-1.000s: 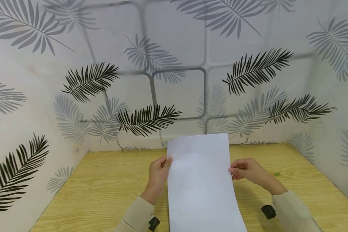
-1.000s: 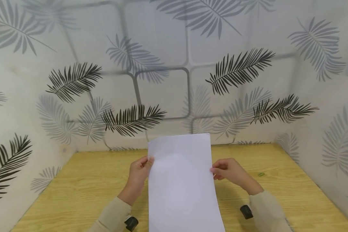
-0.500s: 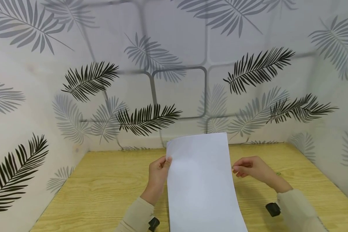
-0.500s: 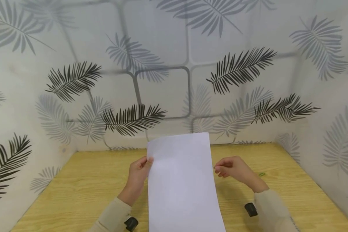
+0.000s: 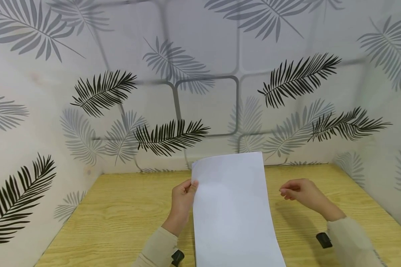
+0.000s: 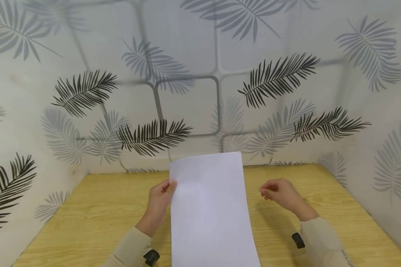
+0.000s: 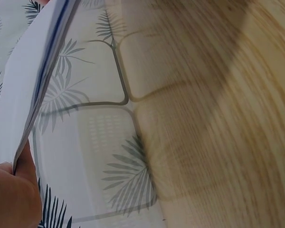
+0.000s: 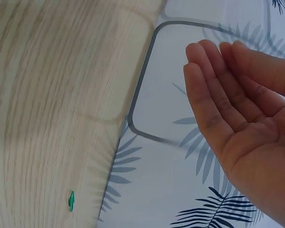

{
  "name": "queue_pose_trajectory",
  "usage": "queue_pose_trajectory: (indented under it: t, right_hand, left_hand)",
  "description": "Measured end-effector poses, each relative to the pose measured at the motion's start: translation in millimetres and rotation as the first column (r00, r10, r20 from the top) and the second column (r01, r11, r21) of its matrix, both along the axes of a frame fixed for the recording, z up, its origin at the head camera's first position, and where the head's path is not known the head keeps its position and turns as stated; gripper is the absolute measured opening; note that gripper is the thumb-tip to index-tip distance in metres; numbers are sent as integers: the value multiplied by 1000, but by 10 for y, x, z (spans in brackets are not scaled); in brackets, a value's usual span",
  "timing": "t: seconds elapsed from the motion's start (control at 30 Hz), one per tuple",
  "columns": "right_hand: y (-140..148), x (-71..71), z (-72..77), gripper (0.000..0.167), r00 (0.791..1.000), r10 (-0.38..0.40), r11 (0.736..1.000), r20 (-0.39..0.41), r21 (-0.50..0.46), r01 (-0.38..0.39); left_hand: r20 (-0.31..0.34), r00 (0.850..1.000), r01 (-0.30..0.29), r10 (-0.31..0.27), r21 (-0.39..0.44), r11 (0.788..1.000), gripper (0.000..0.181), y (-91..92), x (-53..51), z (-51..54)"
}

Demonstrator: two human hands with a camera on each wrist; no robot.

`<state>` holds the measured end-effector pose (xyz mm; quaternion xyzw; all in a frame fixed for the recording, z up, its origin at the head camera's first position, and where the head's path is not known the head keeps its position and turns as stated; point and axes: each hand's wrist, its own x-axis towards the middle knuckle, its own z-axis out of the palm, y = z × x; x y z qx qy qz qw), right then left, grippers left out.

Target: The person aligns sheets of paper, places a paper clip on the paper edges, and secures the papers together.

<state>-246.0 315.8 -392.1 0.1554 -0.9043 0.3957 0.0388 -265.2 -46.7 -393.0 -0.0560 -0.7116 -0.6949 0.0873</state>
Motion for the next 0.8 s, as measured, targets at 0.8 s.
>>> queue_pose_trajectory:
  t: [0.8]
  right_hand:
    - [286,-24,-84,32,984,-141,979,-106,134,154]
  left_hand:
    - [36,999,23,-23,17,1000,26,-20,4,-44]
